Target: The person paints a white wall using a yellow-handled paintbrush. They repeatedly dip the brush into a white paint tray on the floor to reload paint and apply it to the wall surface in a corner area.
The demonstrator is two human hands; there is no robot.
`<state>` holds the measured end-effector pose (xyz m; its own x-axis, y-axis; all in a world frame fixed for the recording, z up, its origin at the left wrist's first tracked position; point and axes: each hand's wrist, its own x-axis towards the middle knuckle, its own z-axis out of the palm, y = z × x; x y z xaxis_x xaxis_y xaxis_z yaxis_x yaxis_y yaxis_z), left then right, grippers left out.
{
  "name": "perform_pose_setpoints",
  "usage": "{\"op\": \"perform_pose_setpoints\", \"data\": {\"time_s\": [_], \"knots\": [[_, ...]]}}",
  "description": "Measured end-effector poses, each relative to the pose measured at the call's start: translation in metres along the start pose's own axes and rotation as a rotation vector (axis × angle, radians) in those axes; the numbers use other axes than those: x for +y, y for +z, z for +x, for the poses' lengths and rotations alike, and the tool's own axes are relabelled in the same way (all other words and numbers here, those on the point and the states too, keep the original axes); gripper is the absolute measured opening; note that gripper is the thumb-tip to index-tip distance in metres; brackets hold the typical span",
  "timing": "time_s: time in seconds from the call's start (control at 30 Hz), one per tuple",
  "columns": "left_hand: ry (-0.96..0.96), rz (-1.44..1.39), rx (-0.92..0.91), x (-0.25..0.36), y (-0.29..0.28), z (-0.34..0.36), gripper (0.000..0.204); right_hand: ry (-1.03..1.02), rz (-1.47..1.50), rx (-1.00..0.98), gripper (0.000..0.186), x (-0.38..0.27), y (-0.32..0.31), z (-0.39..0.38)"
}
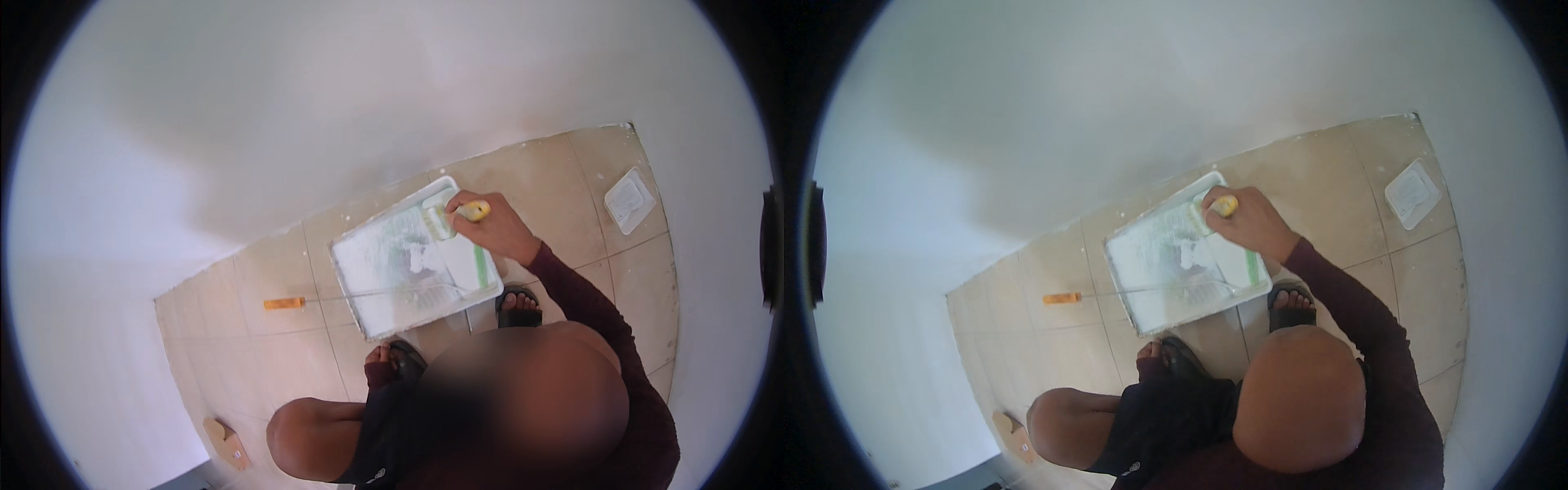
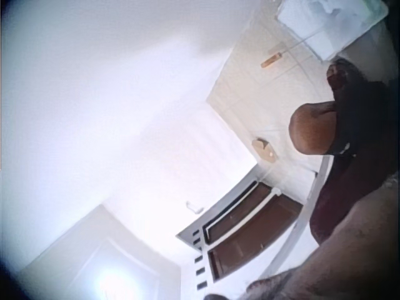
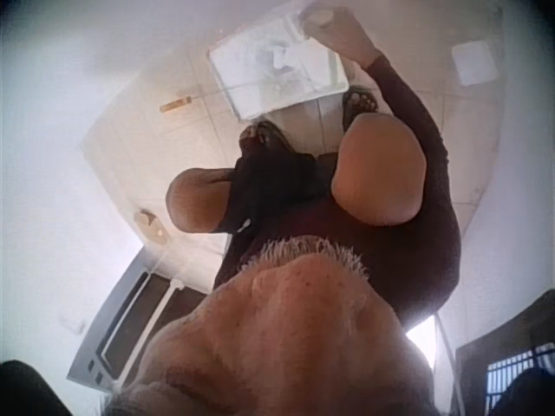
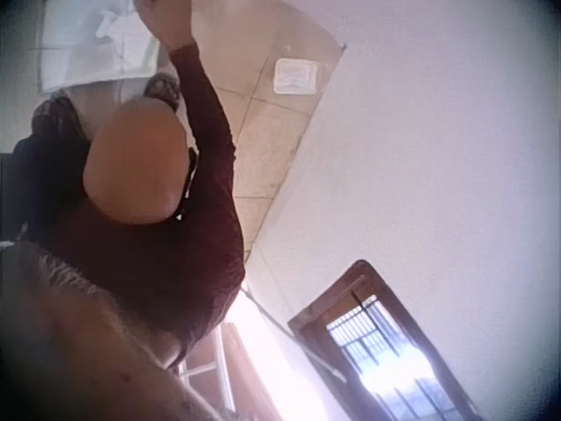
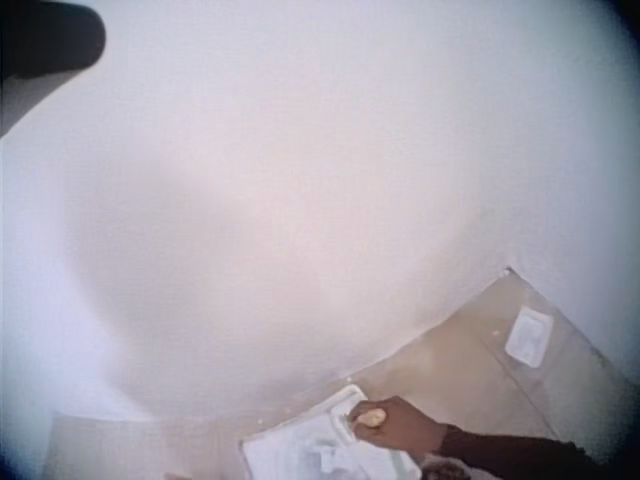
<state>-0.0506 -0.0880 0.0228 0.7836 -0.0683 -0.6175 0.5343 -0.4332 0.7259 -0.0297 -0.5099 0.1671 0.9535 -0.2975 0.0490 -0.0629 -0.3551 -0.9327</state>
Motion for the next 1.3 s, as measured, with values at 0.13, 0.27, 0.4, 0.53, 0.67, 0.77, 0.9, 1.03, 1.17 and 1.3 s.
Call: {"op": "perform_pose_setpoints", "data": {"time_s": [0.13,0.27,0.4,0.53,0.67,0.77,0.9,1.03,1.17,1.3], "knots": [[0.045,-0.058,0.003,-0.023,-0.002,0.003,0.040,0.067,-0.343,-0.086,0.025,0.025,0.025,0.019],[0.064,-0.219,-0.043,-0.024,0.004,-0.004,0.040,0.094,-0.416,-0.125,0.025,0.045,0.049,0.019],[0.063,-0.164,-0.034,-0.019,0.000,-0.006,0.041,0.066,-0.369,-0.117,0.027,0.049,0.051,0.014],[0.046,-0.213,-0.049,-0.020,-0.001,-0.006,0.041,0.356,0.271,-0.022,0.023,0.037,0.025,-0.001],[0.094,-0.237,-0.093,-0.037,-0.004,0.005,0.042,0.509,0.872,0.082,0.028,0.062,0.014,-0.022],[0.047,-0.183,-0.084,-0.021,-0.005,-0.001,0.038,0.554,1.337,0.061,0.033,0.098,0.024,-0.041],[0.248,0.176,0.009,0.027,0.000,-0.020,0.045,0.581,1.803,-0.006,0.035,0.105,0.047,-0.051],[0.247,0.170,-0.029,0.000,-0.001,-0.012,0.046,0.353,1.724,0.044,0.036,0.070,0.029,-0.048],[0.013,-0.076,-0.052,-0.007,-0.008,-0.010,0.045,-0.028,1.412,0.244,0.038,0.018,-0.003,-0.026],[0.033,-0.025,-0.064,-0.031,-0.011,0.007,0.045,-0.255,0.777,0.525,0.038,-0.010,-0.050,-0.019]]}}
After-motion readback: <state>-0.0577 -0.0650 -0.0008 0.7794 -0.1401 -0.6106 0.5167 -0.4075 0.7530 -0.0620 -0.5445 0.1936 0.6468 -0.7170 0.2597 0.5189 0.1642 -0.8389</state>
